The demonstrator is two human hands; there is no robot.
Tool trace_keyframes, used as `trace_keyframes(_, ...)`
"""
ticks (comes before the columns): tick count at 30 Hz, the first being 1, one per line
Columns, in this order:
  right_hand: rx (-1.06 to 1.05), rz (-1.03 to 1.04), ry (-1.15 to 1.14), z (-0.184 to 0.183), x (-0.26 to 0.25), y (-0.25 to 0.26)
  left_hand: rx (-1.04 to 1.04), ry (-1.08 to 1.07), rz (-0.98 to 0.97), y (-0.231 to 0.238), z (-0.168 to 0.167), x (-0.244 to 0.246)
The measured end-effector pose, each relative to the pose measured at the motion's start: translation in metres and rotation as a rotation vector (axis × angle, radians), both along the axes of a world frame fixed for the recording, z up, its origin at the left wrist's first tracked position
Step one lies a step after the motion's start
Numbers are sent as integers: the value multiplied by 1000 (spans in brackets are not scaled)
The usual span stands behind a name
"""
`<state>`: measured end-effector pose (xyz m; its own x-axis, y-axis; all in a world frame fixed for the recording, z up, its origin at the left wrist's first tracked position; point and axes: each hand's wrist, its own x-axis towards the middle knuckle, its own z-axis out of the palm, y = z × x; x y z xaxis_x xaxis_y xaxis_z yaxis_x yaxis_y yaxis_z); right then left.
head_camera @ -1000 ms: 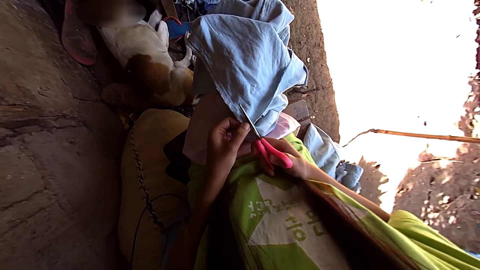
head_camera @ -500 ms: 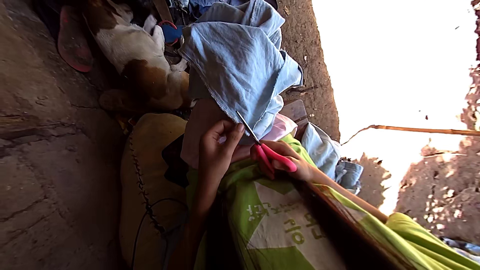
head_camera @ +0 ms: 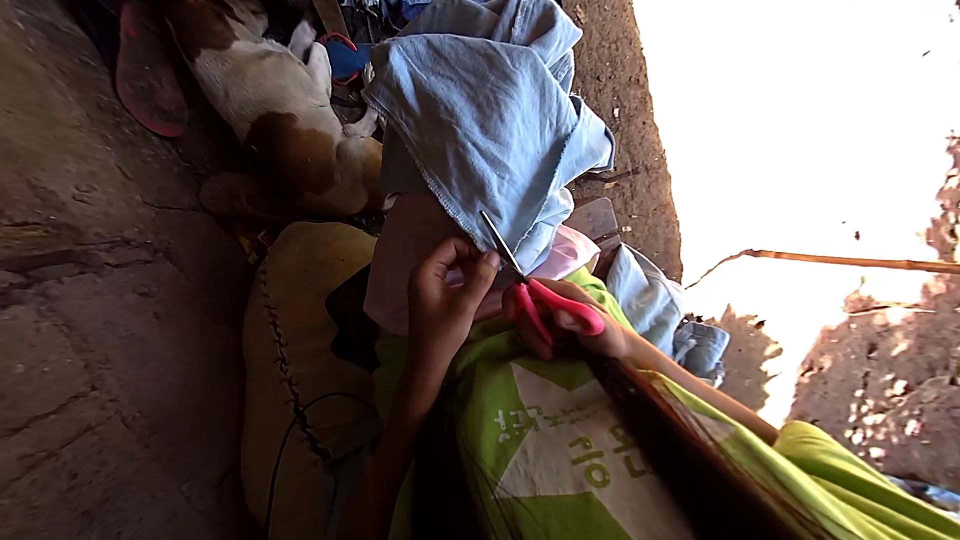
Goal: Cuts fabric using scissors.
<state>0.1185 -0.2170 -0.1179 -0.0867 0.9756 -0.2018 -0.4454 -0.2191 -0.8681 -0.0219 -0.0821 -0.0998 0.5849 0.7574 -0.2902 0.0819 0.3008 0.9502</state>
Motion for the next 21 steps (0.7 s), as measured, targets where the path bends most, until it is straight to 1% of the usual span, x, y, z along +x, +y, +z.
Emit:
trace_keyframes(9, 52, -48, 13, 8, -4, -5, -45, -21, 35, -1, 4, 1)
trace_keyframes(15, 0, -58, 49, 9, -6, -4, -59, -6, 15, 0, 5, 1)
trace_keyframes(19, 41, -65, 46, 7, -6, -5, -95, -9, 20, 1, 5, 0)
trace_keyframes(21, 30, -53, 65, 7, -6, -4, -124, -30, 12, 2, 4, -2)
